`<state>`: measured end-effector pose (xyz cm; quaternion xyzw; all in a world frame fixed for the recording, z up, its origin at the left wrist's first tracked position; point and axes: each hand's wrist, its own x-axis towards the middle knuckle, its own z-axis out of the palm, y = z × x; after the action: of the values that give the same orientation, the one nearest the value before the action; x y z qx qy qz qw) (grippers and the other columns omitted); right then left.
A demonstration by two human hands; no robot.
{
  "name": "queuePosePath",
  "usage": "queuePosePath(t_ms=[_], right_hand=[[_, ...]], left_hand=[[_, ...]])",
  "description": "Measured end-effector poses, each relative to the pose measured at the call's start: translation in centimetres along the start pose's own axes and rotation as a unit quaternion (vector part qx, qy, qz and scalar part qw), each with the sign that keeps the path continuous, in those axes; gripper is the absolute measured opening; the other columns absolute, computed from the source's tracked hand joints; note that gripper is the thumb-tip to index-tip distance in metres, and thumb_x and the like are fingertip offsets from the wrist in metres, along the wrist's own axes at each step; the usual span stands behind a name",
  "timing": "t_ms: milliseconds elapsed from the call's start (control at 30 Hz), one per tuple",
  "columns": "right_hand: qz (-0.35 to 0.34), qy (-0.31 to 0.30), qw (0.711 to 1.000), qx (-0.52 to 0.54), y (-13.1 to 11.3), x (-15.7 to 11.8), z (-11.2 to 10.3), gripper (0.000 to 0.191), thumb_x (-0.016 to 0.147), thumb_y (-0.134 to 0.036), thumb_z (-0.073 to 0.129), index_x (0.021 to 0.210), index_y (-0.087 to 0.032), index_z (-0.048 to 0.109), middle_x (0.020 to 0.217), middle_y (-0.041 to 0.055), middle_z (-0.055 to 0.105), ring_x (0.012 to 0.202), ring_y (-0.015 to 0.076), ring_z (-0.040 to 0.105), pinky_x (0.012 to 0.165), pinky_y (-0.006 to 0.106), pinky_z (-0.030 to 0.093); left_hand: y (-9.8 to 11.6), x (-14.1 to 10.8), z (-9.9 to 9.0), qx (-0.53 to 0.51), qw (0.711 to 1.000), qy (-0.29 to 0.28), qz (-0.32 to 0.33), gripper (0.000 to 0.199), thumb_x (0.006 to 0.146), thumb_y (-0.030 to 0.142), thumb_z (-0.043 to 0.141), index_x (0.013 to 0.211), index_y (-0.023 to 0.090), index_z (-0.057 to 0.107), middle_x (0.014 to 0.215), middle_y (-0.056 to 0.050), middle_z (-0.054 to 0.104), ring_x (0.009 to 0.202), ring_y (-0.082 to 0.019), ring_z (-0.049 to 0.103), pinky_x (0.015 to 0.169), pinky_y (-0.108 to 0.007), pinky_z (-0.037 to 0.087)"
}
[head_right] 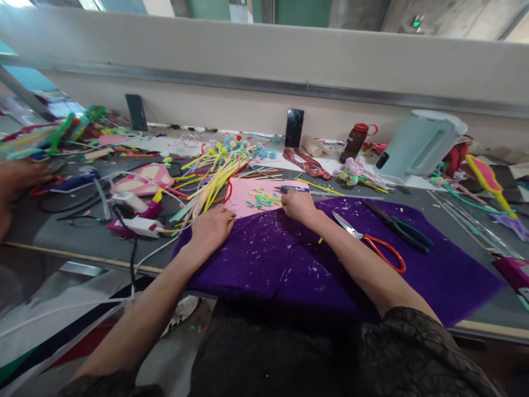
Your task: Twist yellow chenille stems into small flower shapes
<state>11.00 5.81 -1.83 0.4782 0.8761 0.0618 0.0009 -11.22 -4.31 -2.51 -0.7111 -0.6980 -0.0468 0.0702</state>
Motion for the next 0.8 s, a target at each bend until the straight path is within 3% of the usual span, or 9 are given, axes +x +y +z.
queuePosePath(t_ms=[167,633,800], right_hand=[[0.001,-0.029,0.999,-0.018,0.0,-1.1,0.4,0.036,0.085,-0.03,0.032,0.096,-0.015,0.063,0.098,0.0145,0.061,0.086,0.0257,0.057,0.067,0.031,0.041],[-0.017,-0.028,0.999,-0.02,0.3,-1.6,0.7,0.038,0.087,-0.031,0.027,0.097,-0.015,0.06,0.101,0.0158,0.058,0.086,0.0256,0.057,0.068,0.033,0.041],[-0.017,-0.035,0.999,-0.002,0.5,-1.8,0.7,0.036,0.087,-0.031,0.03,0.096,-0.015,0.06,0.101,0.0151,0.059,0.09,0.0254,0.056,0.071,0.033,0.04]], left_hand=[[1.2,0.0,0.6,0.001,0.998,0.004,0.059,0.035,0.086,0.03,0.031,0.093,0.019,0.064,0.098,-0.01,0.058,0.095,-0.023,0.051,0.073,-0.031,0.039],[1.0,-0.3,0.9,0.024,0.997,0.053,0.052,0.035,0.088,0.028,0.027,0.093,0.018,0.06,0.096,-0.01,0.057,0.091,-0.022,0.052,0.07,-0.03,0.04],[0.8,-0.5,1.1,0.01,0.997,0.038,0.061,0.032,0.086,0.03,0.032,0.091,0.019,0.061,0.096,-0.011,0.057,0.094,-0.023,0.051,0.073,-0.032,0.039]])
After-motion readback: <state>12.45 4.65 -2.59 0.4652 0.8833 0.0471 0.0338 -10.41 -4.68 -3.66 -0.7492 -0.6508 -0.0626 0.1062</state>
